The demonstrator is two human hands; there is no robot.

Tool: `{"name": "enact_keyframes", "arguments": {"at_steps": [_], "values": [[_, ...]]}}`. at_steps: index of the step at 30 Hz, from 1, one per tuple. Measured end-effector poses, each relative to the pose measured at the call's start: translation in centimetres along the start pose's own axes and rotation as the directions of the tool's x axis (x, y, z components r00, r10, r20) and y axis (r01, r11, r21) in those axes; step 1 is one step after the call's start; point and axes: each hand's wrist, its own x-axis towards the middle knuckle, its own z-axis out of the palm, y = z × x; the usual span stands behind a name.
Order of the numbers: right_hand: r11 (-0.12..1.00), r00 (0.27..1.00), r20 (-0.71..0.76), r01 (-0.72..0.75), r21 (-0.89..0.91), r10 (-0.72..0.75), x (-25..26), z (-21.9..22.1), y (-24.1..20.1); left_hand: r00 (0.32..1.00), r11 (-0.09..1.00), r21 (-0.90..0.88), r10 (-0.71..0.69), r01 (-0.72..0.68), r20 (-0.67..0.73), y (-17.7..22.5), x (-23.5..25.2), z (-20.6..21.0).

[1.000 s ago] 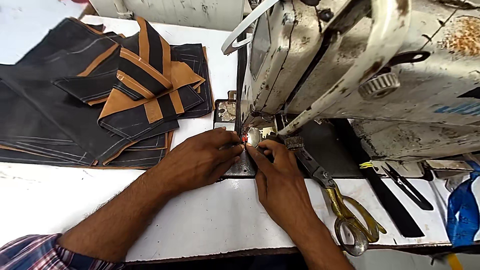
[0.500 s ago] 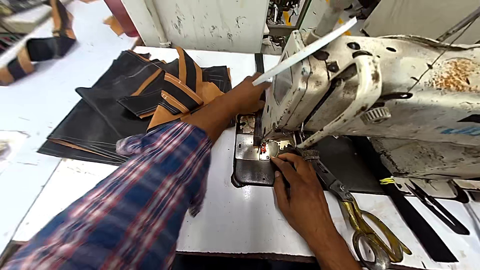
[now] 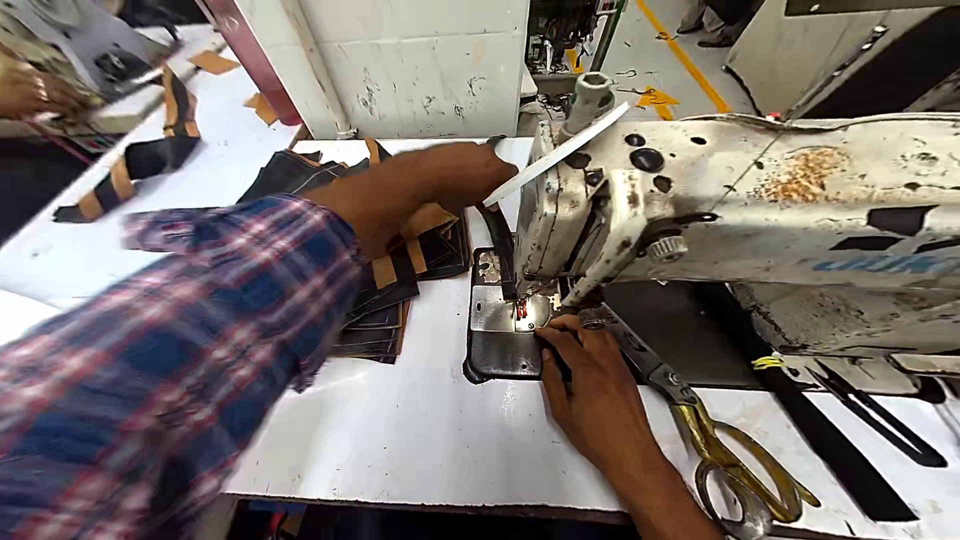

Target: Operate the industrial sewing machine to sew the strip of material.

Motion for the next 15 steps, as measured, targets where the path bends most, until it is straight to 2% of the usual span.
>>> {"name": "enact_keyframes", "arguments": {"at_steps": [1, 3, 4, 6, 9, 10, 11, 12, 13, 15], "values": [[1.000, 1.000, -0.003, 0.005, 0.003, -0.005, 0.0, 0.0, 0.0, 1.000, 1.000, 0.021, -0.018, 0.017, 0.018, 1.2, -1.1, -2.6], [1.000, 1.000, -0.015, 0.012, 0.014, -0.011, -0.1, -0.1, -0.2, 0.978, 0.990, 0.063, -0.134, 0.125, 0.158, 4.8, -3.7, -8.8], [1.000, 1.000, -0.023, 0.012, 0.024, -0.011, 0.0, -0.2, -0.3, 0.971, 0.982, 0.108, -0.169, 0.153, 0.166, 5.8, -5.2, -10.5], [0.999, 0.999, -0.031, 0.009, 0.036, -0.007, 0.0, -0.1, -0.3, 0.956, 0.967, 0.123, -0.242, 0.223, 0.166, 7.6, -9.1, -12.3], [0.998, 0.998, -0.061, 0.010, 0.057, -0.007, -0.1, -0.1, -0.5, 0.940, 0.936, -0.125, -0.313, 0.330, 0.133, 11.6, -16.2, -11.7], [0.997, 0.996, -0.084, 0.023, 0.069, -0.017, -0.2, -0.2, -0.5, 0.904, 0.861, -0.282, -0.384, 0.424, 0.186, 13.8, -18.3, -11.0], [0.995, 0.993, -0.110, 0.049, 0.084, -0.040, -0.2, -0.2, -0.6, 0.846, 0.702, -0.472, -0.444, 0.533, 0.296, 16.3, -19.9, -10.3], [0.991, 0.990, -0.123, 0.084, 0.106, -0.071, -0.3, -0.3, -0.7, 0.807, 0.499, -0.644, -0.460, 0.580, 0.370, 19.0, -21.1, -9.0], [0.983, 0.986, -0.125, 0.128, 0.129, -0.112, -0.5, -0.4, -0.8, 0.797, 0.298, -0.769, -0.438, 0.565, 0.415, 21.6, -21.8, -7.5], [0.966, 0.976, -0.094, 0.209, 0.155, -0.197, -0.5, -0.4, -1.0, 0.816, -0.043, -0.901, -0.409, 0.431, 0.410, 27.1, -21.6, -4.6]]}}
